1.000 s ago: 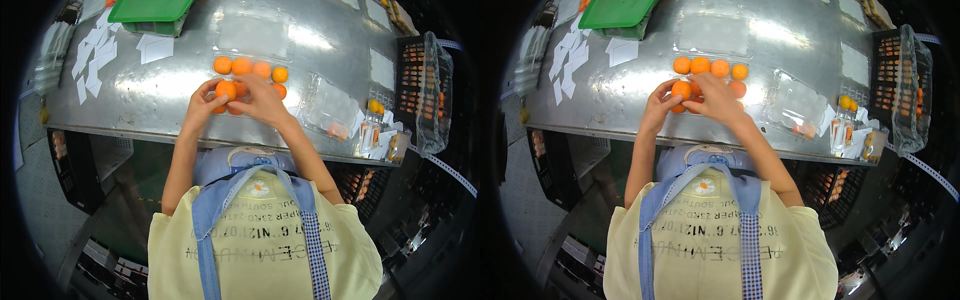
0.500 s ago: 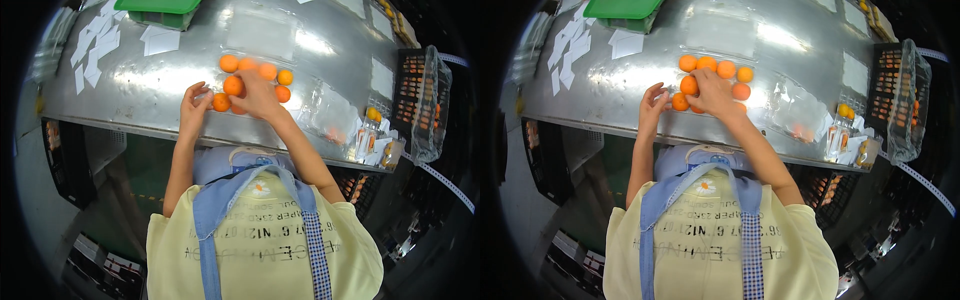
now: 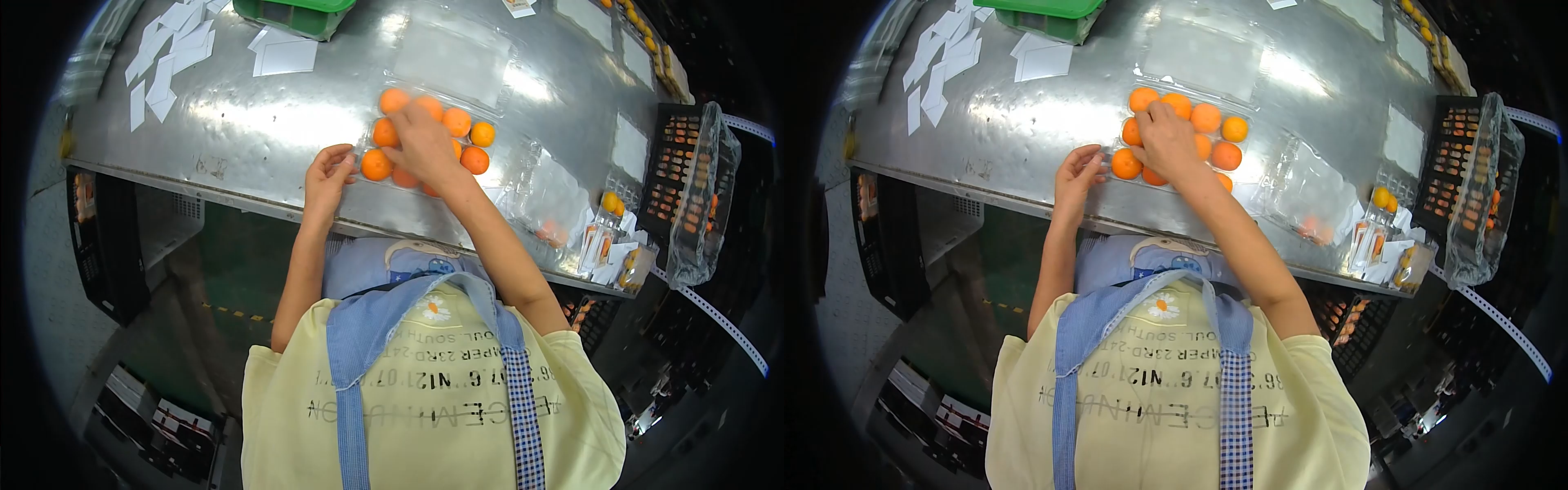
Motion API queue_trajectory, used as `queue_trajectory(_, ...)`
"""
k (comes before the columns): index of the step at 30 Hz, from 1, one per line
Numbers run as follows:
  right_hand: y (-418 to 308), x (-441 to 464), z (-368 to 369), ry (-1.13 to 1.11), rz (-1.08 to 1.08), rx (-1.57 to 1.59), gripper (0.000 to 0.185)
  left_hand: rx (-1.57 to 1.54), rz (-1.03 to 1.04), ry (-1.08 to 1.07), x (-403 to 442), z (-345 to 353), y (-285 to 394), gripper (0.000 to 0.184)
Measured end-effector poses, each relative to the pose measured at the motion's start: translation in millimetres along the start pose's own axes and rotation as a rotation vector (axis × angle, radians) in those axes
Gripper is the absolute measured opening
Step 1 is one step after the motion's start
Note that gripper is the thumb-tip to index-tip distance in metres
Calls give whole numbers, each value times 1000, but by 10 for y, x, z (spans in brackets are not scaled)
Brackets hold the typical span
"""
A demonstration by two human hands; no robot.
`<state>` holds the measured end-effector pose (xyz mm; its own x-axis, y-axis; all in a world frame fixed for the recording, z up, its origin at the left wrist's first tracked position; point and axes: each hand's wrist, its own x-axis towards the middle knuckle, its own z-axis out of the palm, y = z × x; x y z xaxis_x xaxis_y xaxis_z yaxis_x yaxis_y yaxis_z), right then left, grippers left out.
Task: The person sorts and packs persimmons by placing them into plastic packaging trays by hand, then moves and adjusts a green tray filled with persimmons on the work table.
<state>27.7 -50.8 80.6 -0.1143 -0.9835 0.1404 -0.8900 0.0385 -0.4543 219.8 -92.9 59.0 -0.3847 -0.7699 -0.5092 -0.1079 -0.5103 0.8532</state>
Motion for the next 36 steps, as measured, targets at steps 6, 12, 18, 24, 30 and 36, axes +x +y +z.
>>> queue_trajectory(6,2,-3,2,25,-4,-13,35,2,-9,-29,19,-9,-58,25)
queue_trajectory(12,16,-53,47,87,1,30,35,15,-36,-43,-5,29,-40,25)
queue_trajectory(18,12,-130,85,127,40,4,30,24,-33,-57,-1,53,-53,26)
queue_trajectory(24,596,-144,-511,469,499,174,30,388,181,30,43,1,-217,24)
queue_trajectory(30,1944,-339,-312,67,904,400,40,108,-75,-103,56,26,-333,28)
queue_trajectory(36,1761,-316,-400,101,996,700,30,4,-123,-187,90,-14,-266,19)
